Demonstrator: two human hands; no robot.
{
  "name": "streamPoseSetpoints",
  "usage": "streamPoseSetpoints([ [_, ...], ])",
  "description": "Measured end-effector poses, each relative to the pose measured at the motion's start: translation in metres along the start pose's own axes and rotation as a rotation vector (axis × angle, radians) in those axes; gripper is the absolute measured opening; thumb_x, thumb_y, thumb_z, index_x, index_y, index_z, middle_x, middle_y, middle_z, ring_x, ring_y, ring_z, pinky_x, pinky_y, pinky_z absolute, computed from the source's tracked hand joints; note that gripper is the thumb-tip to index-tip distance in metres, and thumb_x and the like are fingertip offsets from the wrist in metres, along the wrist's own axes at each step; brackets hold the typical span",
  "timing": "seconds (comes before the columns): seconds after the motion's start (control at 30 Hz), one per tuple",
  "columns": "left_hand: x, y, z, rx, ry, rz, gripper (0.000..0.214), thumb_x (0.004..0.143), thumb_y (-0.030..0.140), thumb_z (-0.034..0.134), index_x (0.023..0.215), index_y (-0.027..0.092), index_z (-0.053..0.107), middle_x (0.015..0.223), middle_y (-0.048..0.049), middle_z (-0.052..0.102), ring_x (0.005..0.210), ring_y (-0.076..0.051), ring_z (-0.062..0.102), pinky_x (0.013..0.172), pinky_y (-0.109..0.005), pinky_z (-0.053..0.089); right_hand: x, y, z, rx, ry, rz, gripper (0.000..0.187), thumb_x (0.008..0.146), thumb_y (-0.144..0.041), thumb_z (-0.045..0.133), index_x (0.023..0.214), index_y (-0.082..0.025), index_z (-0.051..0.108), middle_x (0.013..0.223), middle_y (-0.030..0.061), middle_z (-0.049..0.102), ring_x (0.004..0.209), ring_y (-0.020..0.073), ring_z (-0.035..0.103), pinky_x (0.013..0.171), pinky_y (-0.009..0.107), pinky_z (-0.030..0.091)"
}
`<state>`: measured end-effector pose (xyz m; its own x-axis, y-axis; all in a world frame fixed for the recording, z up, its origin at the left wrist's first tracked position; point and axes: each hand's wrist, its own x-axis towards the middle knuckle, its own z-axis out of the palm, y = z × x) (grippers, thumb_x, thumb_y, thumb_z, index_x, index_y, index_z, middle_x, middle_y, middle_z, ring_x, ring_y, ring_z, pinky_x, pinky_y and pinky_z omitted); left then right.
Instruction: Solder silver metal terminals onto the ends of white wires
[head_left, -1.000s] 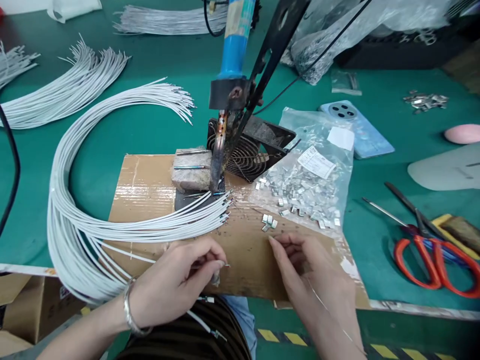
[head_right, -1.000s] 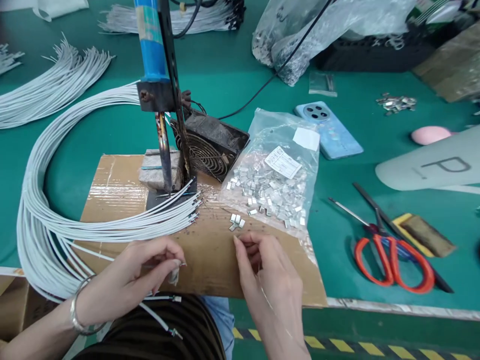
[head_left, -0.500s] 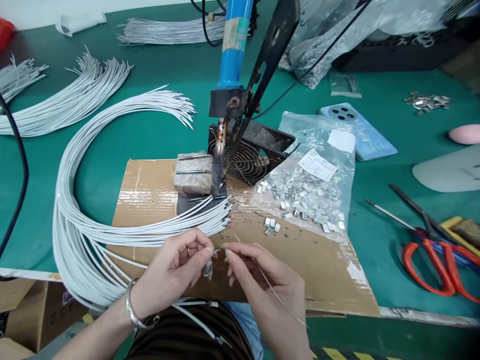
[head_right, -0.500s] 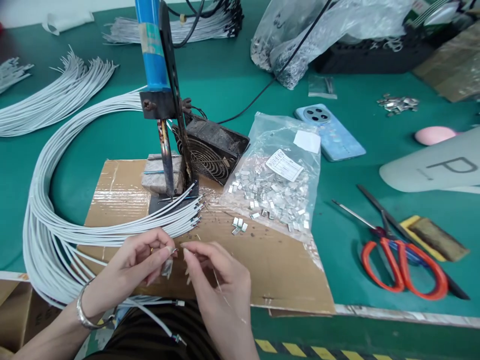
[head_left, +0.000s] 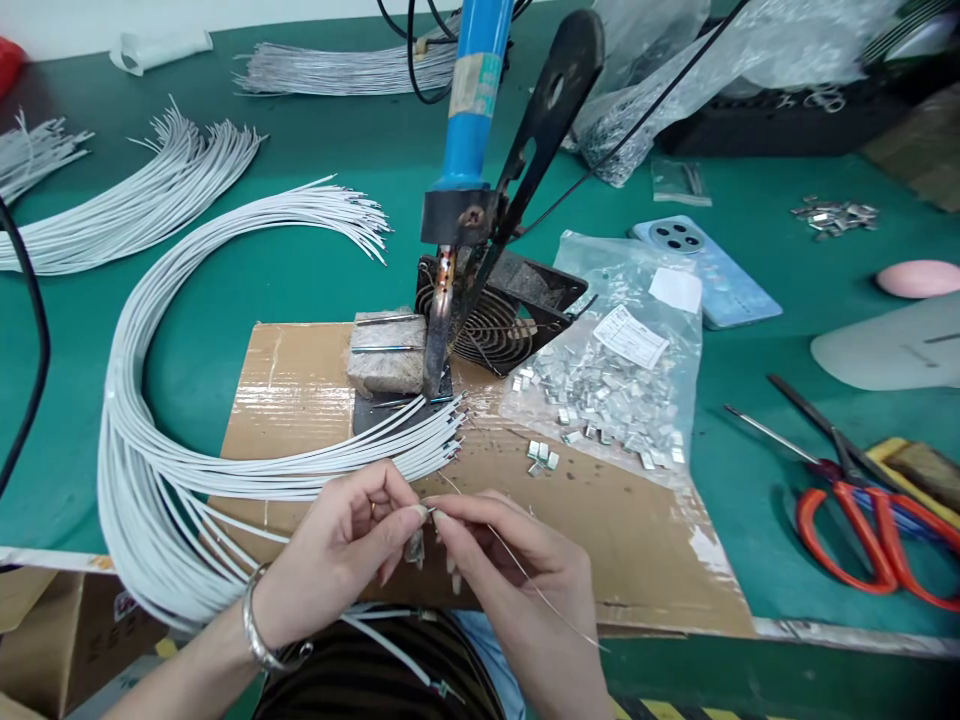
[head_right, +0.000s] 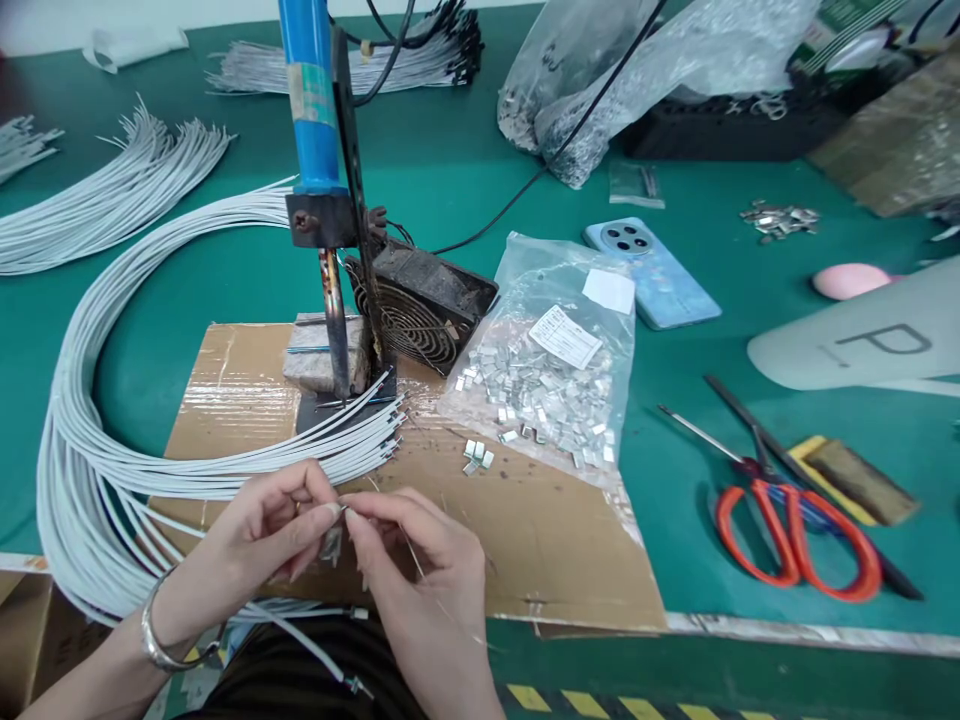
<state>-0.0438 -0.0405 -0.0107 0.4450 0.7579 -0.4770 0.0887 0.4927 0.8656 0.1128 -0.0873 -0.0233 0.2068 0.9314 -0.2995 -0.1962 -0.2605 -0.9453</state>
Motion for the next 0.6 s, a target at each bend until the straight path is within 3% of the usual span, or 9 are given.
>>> streamPoseSetpoints([
  [0.2,0.001,-0.003,-0.002,-0.058,0.001,-0.009,0.032,0.09,0.044,0.072,0.08,0.017,0.058,0.063,0.0056,0.052,0.052,-0.008,0.044,0.05,-0.019,0.036,0.002,0.004,-0.001,0.098,-0.04,0.047,0.006,0.082,-0.028,0.079,0.082,-0.028,0.085,0.066,-0.0017,0.064,0.053,0.0074,0.053,0.048,0.018,0.041],
  [0.37,0.0,0.0,-0.005,-0.077,-0.036,0.004,0.031,0.088,0.041,0.076,0.079,0.017,0.058,0.066,0.0047,0.054,0.057,-0.008,0.042,0.053,-0.02,0.033,0.002,0.006,-0.003,0.12,-0.077,0.066,0.011,0.08,-0.031,0.08,0.076,-0.022,0.083,0.062,0.0001,0.064,0.049,0.0086,0.052,0.043,0.019,0.04],
  [0.6,-0.003,0.007,-0.004,-0.004,-0.024,-0.013,0.034,0.09,0.044,0.072,0.078,0.016,0.057,0.064,0.0046,0.05,0.057,-0.01,0.039,0.053,-0.022,0.03,-0.004,-0.001,-0.002,0.019,-0.023,0.009,0.009,0.083,-0.025,0.077,0.077,-0.024,0.084,0.064,0.0012,0.064,0.054,0.0106,0.053,0.047,0.021,0.039],
])
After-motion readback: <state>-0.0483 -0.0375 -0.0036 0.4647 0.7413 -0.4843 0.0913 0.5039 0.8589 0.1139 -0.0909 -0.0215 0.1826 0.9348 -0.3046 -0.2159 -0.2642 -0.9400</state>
